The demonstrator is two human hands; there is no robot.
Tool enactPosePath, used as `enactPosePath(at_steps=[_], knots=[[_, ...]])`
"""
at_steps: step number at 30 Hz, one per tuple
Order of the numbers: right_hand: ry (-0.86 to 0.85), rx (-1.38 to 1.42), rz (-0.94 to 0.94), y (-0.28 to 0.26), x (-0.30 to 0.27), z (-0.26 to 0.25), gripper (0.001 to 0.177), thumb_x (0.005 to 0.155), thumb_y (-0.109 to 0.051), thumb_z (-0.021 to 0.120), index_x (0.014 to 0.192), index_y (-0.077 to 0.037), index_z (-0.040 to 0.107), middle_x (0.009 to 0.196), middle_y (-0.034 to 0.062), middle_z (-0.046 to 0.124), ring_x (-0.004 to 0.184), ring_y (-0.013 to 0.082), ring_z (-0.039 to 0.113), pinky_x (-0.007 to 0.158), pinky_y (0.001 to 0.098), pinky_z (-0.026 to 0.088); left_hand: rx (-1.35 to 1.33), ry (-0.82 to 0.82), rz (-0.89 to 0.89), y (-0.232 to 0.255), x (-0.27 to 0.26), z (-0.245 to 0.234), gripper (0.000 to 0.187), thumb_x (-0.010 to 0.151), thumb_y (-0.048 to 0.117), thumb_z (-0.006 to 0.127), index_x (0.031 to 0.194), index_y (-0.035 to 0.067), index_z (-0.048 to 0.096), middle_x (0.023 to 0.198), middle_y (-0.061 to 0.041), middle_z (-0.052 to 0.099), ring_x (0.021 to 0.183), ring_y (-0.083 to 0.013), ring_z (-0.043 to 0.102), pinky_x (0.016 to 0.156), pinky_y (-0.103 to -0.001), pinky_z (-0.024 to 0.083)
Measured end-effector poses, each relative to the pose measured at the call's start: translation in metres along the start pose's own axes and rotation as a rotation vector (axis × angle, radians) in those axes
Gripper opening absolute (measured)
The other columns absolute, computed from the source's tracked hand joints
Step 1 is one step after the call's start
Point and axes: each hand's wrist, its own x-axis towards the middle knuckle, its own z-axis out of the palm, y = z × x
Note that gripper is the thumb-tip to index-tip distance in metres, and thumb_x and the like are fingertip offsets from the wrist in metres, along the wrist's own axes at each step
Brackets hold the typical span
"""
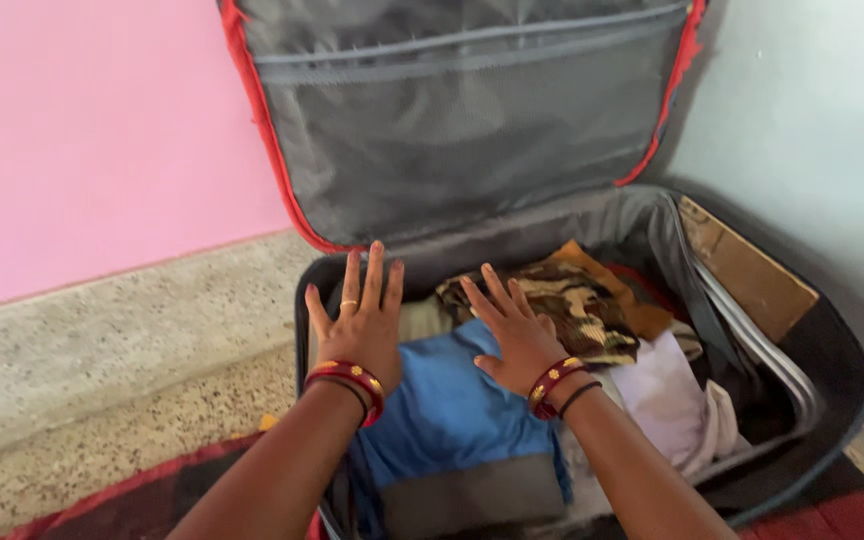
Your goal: The person unzips a suitcase and removes folded clothes one by one, placing them on a mat on the floor. The items removed include various shirts, pants, and jeans.
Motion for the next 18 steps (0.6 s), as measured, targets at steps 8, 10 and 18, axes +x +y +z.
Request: enactPosePath(at_steps=[8, 10, 18], knots=[[0.012, 0.099, 0.054, 0.036, -0.054, 0.045, 0.099, 0.081, -0.024, 0.080, 0.159, -0.026, 0.019, 0.167, 0.0115, 0.016, 0.147, 0.0387, 0.032, 0.109, 0.0471, 0.043, -0.348, -0.420, -0.331, 0.019, -0.036, 0.094, 0.100, 0.090, 0.022, 0.065, 0.164, 0.022, -0.003, 0.171, -0.010, -0.018, 0.159, -0.0350, 0.000, 0.123, -0.055, 0.021], [0.081, 0.131, 0.061, 0.052, -0.066, 0.063, 0.099, 0.078, -0.025, 0.083, 0.158, -0.020, 0.025, 0.161, 0.0177, 0.026, 0.142, 0.0408, 0.038, 0.111, 0.0463, 0.042, -0.671, -0.359, -0.524, 0.012, -0.038, 0.126, 0.099, 0.090, 0.018, 0.062, 0.164, 0.015, -0.004, 0.171, -0.026, -0.004, 0.145, -0.0457, 0.034, 0.119, -0.045, 0.037], [-0.037, 0.563, 0.549, 0.102, -0.066, 0.111, 0.095, 0.074, -0.040, 0.088, 0.148, -0.002, 0.042, 0.131, 0.0208, 0.068, 0.119, 0.0309, 0.068, 0.101, 0.0397, 0.054, -0.970, -0.221, -0.861, -0.017, -0.042, 0.189, 0.064, 0.086, 0.006, 0.056, 0.148, 0.002, 0.045, 0.138, -0.027, 0.063, 0.128, -0.0406, 0.063, 0.105, -0.046, 0.052]])
